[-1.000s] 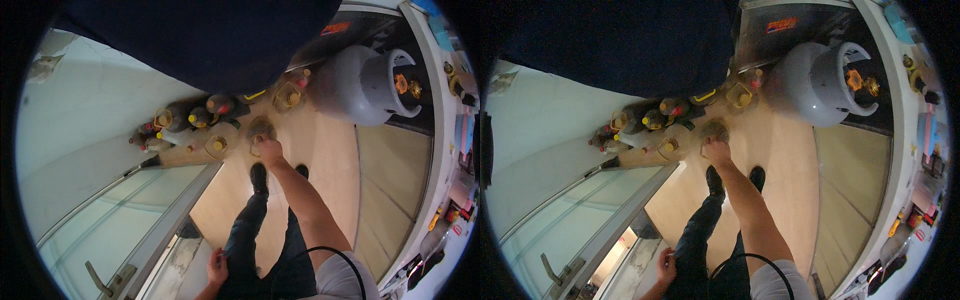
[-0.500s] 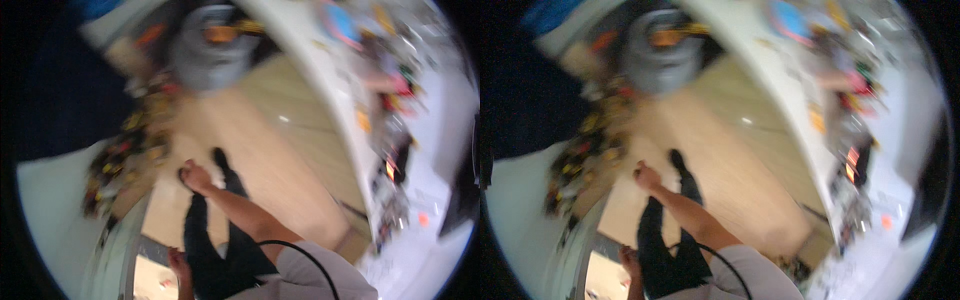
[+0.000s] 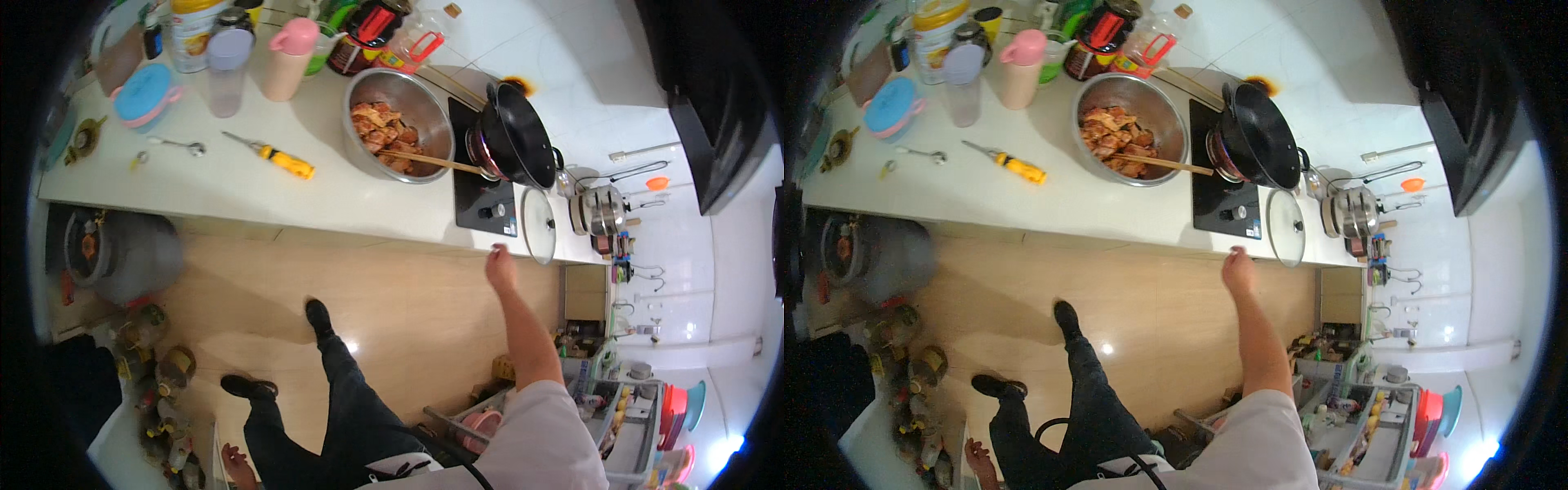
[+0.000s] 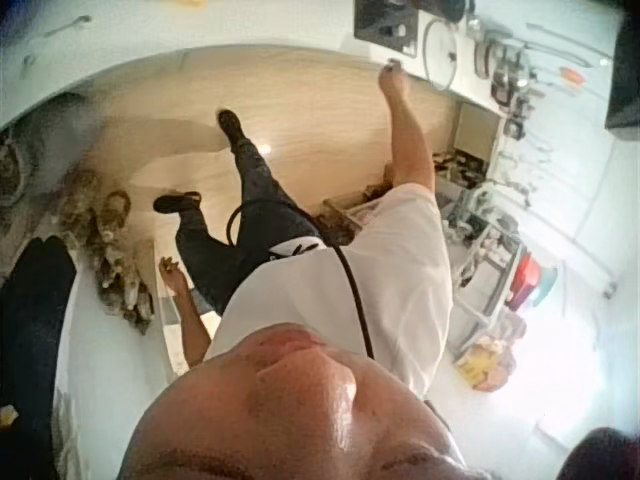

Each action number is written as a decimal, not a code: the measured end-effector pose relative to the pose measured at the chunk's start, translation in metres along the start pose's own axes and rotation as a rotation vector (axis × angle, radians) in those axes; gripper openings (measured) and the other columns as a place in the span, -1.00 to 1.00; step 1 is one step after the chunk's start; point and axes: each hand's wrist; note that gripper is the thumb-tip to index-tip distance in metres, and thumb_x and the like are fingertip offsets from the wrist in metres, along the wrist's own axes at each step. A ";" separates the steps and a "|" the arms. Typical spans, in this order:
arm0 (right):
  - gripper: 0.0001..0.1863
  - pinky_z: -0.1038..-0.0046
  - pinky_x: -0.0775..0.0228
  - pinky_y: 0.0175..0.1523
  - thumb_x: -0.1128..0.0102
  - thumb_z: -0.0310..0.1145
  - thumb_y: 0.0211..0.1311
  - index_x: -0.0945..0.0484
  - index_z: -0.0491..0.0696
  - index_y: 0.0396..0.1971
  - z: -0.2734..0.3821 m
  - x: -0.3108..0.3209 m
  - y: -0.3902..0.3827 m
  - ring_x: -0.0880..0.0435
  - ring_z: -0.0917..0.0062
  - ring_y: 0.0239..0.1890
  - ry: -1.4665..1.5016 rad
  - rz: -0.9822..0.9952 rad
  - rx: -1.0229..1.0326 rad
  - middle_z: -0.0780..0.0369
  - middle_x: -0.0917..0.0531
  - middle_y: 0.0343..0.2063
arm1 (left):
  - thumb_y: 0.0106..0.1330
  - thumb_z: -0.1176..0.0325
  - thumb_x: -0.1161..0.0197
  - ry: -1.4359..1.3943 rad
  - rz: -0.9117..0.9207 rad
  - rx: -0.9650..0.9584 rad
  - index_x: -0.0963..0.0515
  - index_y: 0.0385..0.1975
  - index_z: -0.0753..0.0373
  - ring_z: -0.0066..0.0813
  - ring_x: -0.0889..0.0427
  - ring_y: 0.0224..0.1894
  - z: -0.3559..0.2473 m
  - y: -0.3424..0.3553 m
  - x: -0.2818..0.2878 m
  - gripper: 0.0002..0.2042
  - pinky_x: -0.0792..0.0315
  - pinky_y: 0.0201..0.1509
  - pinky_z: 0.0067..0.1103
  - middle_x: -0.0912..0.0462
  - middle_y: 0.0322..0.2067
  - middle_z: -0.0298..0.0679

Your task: The person removes a regulator from a gas cylinder, uses a screwdriver to adjust components on the cylinder valve, then reattaches the regulator and tightens the hose connection. The work occurs in a cluttered kitchen with a wok and cooking items nearby.

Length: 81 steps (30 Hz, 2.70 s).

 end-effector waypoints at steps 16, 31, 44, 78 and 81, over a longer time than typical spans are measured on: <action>-0.69 -0.04 -0.50 -0.19 -0.22 -0.13 0.31 -0.50 -0.10 -0.25 -0.037 0.031 0.194 -0.69 -0.07 -0.28 -0.325 0.263 0.610 -0.05 -0.70 -0.33 | 0.43 0.46 -0.15 -0.075 -0.087 0.034 -0.49 0.20 0.28 -0.39 -0.73 -0.19 -0.197 -0.076 -0.165 -0.65 -0.60 -0.13 -0.47 -0.73 -0.09 -0.14; -0.66 0.27 -0.36 -0.56 -0.09 -0.09 0.47 -0.61 -0.09 -0.21 0.022 -0.004 0.093 -0.40 0.42 -0.66 0.173 0.214 -0.351 0.16 -0.53 -0.60 | 0.48 0.46 -0.14 -0.533 -0.250 0.141 -0.48 0.21 0.27 -0.46 -0.70 -0.24 -0.226 0.026 -0.089 -0.67 -0.60 -0.14 -0.54 -0.71 -0.08 -0.18; -0.77 0.53 -0.34 -0.47 -0.21 -0.16 0.44 -0.60 -0.04 -0.20 0.610 -0.082 -0.285 -0.48 0.63 -0.55 0.914 1.270 0.060 0.33 -0.52 -0.56 | 0.24 -0.08 -0.40 -0.614 -0.285 0.028 -0.28 0.37 0.34 -0.10 -0.50 0.24 -0.398 0.364 0.120 -0.17 -0.53 0.14 -0.30 -0.47 0.24 -0.04; -0.78 0.43 -0.63 -0.27 0.09 -0.66 0.14 -0.39 -0.02 -0.27 0.794 -0.139 -0.365 -0.68 0.37 -0.28 0.837 1.465 -0.327 0.18 -0.61 -0.31 | 0.27 0.52 -0.19 -0.956 -0.205 0.443 -0.14 0.47 0.17 0.04 -0.67 0.07 -0.380 0.278 0.112 -0.28 -0.81 -0.39 -0.32 -0.44 0.24 0.07; -0.80 0.33 -0.65 -0.06 0.07 -0.63 0.20 -0.40 -0.02 -0.25 0.785 -0.148 -0.364 -0.70 0.34 -0.12 0.854 1.511 -0.298 0.16 -0.65 -0.23 | 0.24 0.53 -0.19 -0.937 -0.181 0.408 -0.13 0.46 0.22 0.10 -0.67 0.07 -0.387 0.275 0.121 -0.28 -0.80 -0.37 -0.31 -0.45 0.24 0.09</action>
Point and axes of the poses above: each hand's wrist, its own y-axis towards the middle knuckle, its own x-axis out of the back of the hand, z = x × y
